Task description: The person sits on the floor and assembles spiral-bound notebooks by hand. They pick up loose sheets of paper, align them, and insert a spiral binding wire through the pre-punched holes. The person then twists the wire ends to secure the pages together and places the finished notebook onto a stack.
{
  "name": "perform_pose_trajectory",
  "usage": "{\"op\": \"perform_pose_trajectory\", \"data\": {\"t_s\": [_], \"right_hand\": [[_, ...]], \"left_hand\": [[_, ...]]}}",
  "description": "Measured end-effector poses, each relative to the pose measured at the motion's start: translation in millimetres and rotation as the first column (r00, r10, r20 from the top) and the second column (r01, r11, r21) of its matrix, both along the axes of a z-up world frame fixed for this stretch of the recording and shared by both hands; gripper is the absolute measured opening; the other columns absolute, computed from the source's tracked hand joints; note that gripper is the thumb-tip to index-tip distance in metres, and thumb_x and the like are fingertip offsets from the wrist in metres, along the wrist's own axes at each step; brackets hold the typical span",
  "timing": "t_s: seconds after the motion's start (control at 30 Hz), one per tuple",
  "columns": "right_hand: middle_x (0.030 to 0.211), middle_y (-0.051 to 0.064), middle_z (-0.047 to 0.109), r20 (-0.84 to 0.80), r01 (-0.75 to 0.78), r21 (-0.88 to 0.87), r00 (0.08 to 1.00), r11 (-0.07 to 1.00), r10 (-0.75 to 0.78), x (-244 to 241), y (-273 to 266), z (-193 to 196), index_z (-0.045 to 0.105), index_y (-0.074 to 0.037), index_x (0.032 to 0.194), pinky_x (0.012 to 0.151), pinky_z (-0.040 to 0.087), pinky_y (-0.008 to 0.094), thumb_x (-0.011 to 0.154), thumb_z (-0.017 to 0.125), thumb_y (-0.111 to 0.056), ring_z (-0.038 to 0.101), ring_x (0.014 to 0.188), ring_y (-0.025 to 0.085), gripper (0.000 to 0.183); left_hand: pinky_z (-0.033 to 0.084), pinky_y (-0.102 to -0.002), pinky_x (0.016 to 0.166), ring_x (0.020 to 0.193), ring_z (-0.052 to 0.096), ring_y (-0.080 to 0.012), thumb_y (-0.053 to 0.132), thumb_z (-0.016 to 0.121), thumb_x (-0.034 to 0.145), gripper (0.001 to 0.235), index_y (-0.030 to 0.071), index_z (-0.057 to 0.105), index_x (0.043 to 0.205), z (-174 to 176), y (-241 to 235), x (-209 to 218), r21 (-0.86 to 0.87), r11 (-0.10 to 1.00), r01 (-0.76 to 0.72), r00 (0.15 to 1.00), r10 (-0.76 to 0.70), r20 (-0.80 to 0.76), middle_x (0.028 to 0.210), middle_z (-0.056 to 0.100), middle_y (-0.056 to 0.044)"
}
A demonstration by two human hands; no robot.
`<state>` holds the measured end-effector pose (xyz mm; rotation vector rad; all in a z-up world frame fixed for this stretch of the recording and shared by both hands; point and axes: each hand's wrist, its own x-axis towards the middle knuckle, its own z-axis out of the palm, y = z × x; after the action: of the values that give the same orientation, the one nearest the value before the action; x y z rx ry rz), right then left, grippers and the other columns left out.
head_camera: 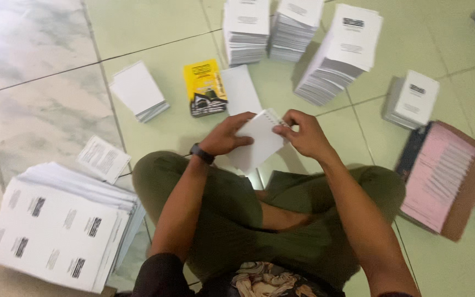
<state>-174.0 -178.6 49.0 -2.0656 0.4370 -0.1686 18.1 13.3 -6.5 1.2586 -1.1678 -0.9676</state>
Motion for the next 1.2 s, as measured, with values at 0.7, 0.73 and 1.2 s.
{"op": "perform_pose_trajectory", "data": {"t_s": [0.7,0.73,1.2], "right_hand": [[0.116,0.005,0.072,-0.373,0.380,-0.012,0.857,0.925,-0.356,-58.8,8.0,-139.1,0.067,-0.012,0.129,0.100,0.051,0.034,0.098,0.063,-0.035,0.066,0.109,0.019,0.038],[0.116,0.005,0.072,-0.375,0.406,-0.021,0.844,0.914,-0.384,-61.1,7.2,-145.9,0.067,-0.012,0.129,0.100,0.051,0.034,0.098,0.063,-0.035,0.066,0.109,0.019,0.038],[0.103,0.006,0.066,0.439,0.755,-0.066,0.609,0.652,-0.660,-56.5,-143.7,-51.3,0.063,-0.009,0.120,0.073,0.058,0.030,0.105,0.063,-0.019,0.063,0.086,0.015,0.018]], "left_hand": [[0.032,-0.052,0.110,0.127,0.051,-0.0425,0.054,0.082,0.075,0.107,0.002,0.033,0.154,-149.3,126.0,271.8,0.273,0.015,-0.962,0.249,0.463,0.851,0.132,0.062,-0.024],[0.032,-0.052,0.110,0.127,0.051,-0.0425,0.054,0.082,0.075,0.107,0.002,0.033,0.154,-149.6,124.3,264.5,0.278,0.045,-0.959,0.267,0.461,0.846,0.132,0.062,-0.024],[0.047,-0.060,0.088,0.103,0.059,-0.0550,0.040,0.077,0.099,0.061,-0.001,0.058,0.140,-152.8,149.0,244.4,0.059,0.087,-0.995,0.091,0.435,0.896,0.119,0.056,-0.033]]}}
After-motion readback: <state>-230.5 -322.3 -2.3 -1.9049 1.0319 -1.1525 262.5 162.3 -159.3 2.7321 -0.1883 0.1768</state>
